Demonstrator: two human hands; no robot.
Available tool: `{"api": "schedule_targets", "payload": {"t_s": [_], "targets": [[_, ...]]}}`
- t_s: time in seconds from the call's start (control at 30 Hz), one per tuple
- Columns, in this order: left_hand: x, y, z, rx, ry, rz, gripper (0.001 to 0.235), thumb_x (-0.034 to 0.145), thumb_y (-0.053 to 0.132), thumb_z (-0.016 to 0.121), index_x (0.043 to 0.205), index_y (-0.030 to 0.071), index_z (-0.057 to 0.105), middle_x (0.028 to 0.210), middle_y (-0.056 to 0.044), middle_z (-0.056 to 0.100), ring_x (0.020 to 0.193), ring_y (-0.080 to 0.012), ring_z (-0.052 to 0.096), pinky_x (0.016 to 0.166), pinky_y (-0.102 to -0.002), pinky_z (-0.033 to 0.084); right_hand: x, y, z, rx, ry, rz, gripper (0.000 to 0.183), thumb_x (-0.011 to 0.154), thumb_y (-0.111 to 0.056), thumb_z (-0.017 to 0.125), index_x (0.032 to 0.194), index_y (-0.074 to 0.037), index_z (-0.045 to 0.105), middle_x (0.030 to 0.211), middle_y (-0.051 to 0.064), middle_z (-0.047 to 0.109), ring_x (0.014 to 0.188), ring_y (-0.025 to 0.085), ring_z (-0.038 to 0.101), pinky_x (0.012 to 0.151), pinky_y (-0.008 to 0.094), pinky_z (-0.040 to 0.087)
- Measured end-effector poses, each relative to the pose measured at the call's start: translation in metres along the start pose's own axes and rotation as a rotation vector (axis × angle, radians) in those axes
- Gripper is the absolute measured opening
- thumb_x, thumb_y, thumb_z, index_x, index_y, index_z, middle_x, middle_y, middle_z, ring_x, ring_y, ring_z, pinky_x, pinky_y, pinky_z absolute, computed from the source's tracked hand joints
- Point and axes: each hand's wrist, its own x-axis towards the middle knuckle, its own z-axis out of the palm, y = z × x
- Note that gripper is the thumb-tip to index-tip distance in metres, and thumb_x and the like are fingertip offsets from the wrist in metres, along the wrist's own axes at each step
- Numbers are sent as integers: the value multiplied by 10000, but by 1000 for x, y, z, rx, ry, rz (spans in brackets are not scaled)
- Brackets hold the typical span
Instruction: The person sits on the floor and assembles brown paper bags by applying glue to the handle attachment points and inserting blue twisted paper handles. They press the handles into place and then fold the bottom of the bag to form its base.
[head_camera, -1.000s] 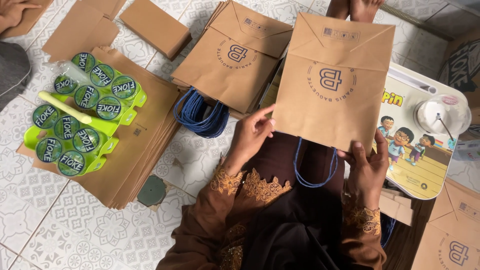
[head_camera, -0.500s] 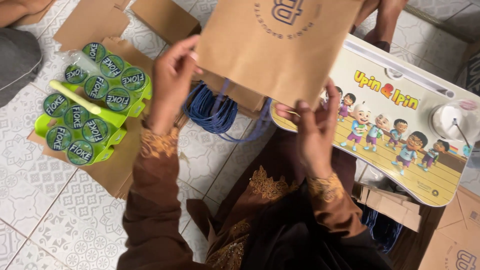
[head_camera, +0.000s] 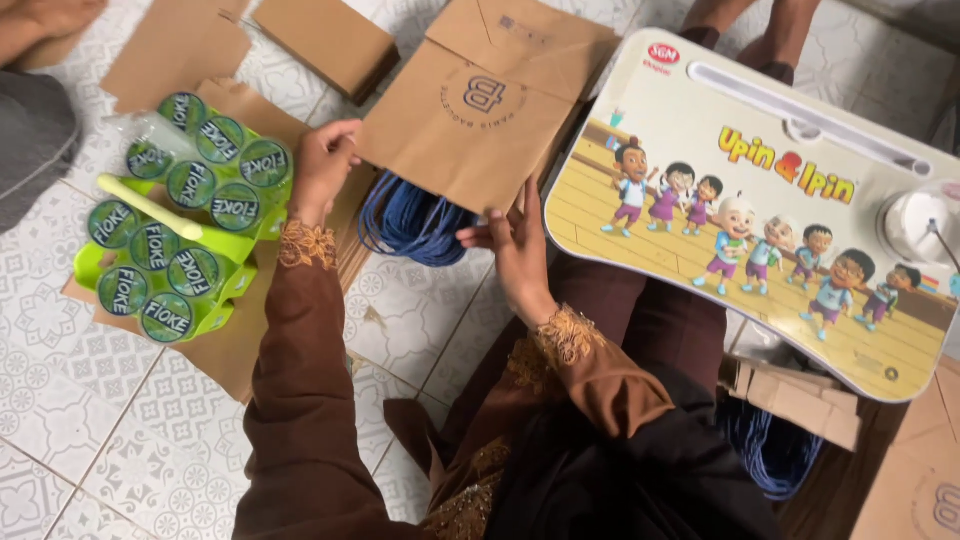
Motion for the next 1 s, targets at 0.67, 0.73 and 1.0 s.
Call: {"api": "schedule_targets", "payload": {"t_s": [0.67,0.73,1.0], "targets": [[-15,43,24,359,-44,7,509,979,350,630,1395,58,611,1358,-232,614,1272,-380,577,1050,-487,485,-1,25,-34,-438,107,-26,691,1049,-174,587,1618,-50,214,686,138,697,508,226,679,439,304,578],[-16,44,26,369,-64,42,525,986,329,612,1408,18,592,1363,-260,599,1291,-404,555,1066,-499,466,-1,22,-35,-465,110,-7,688,1050,-181,582,1619,-52,217,687,137,699,522,230,686,453,304,590],[-27,68,24,462,-73,86,585,985,337,607,1444,-21,544,1388,-284,569,1335,-419,509,1116,-517,410,-11,3,-32,-445,37,0,717,1064,-198,537,1628,-60,116,711,148,715,555,248,718,487,320,630]]}}
